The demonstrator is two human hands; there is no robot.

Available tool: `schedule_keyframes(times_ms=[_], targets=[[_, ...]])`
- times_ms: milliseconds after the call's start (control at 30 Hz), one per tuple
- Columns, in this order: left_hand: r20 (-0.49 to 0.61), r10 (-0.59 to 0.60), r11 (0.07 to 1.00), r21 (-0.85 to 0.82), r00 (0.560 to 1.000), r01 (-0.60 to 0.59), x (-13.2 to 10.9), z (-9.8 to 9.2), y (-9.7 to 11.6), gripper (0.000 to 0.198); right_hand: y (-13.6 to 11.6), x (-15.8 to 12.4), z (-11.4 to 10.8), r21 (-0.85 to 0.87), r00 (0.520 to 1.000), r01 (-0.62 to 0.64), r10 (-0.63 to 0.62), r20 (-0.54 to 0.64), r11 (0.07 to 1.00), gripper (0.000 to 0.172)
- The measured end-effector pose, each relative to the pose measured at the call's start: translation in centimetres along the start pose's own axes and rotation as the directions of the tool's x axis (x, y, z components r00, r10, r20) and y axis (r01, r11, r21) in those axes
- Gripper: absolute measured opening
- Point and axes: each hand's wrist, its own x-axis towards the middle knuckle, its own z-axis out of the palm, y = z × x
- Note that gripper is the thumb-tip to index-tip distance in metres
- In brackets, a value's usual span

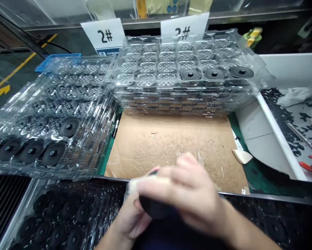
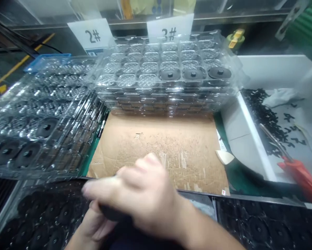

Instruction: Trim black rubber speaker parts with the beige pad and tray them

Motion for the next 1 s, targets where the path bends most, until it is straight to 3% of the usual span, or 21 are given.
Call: schedule_keyframes(times_ms=[67, 133, 200, 333, 467, 700, 800, 867, 900, 933, 1000], targets=[[0.065, -0.002, 0.991, -0.132, 0.998, 0.010, 0.0, 0.0, 0.1, 0.051, 2.3, -0.5, 0.3, 0.031, 0.961, -0.273, 0.274, -0.026, 0.961, 0.030], [0.126, -0.004, 0.962, -0.270, 0.992, 0.038, 0.1, -0.2, 0.3, 0.048, 4.9, -1.4, 1.1, 0.038, 0.857, -0.509, 0.511, -0.062, 0.860, 0.029], [0.152, -0.001, 0.938, -0.342, 0.988, 0.054, 0.1, -0.5, 0.6, 0.046, 7.0, -2.7, 2.6, 0.018, 0.803, -0.596, 0.596, -0.016, 0.803, 0.027], [0.167, 0.023, 0.916, -0.398, 0.986, 0.046, 0.2, -1.3, 1.0, 0.048, 8.5, -5.9, 6.2, -0.008, 0.827, -0.553, 0.550, 0.112, 0.833, 0.027], [0.160, 0.054, 0.891, -0.453, 0.986, 0.025, 0.3, -2.2, 1.1, 0.045, 8.1, -7.3, 8.0, -0.056, 0.819, -0.559, 0.562, 0.114, 0.827, 0.030], [0.113, 0.087, 0.873, -0.487, 0.990, -0.021, 0.2, -3.4, 1.9, 0.047, 8.1, -5.2, 6.8, -0.099, 0.820, -0.553, 0.562, 0.114, 0.827, 0.027], [0.004, 0.115, 0.878, -0.468, 0.993, -0.100, 0.0, -3.5, 2.1, 0.050, 5.6, -1.8, 5.3, -0.089, 0.833, -0.547, 0.552, 0.035, 0.832, 0.025], [-0.099, 0.143, 0.888, -0.426, 0.985, -0.172, -0.1, -3.4, 2.2, 0.051, 2.6, 1.0, 4.8, -0.070, 0.882, -0.471, 0.468, -0.051, 0.879, 0.028], [-0.138, 0.154, 0.895, -0.400, 0.978, -0.197, -0.1, -3.3, 2.3, 0.052, 1.1, 2.1, 4.8, -0.055, 0.927, -0.374, 0.372, -0.045, 0.926, 0.031], [-0.167, 0.161, 0.902, -0.375, 0.973, -0.214, -0.2, -3.3, 2.5, 0.050, -0.3, 3.1, 5.0, -0.016, 0.972, -0.236, 0.236, -0.009, 0.972, 0.033], [-0.208, 0.200, 0.904, -0.337, 0.957, -0.262, -0.1, -3.5, 3.0, 0.048, -2.1, 4.1, 5.4, 0.088, 0.995, -0.027, 0.018, 0.094, 0.996, 0.034]])
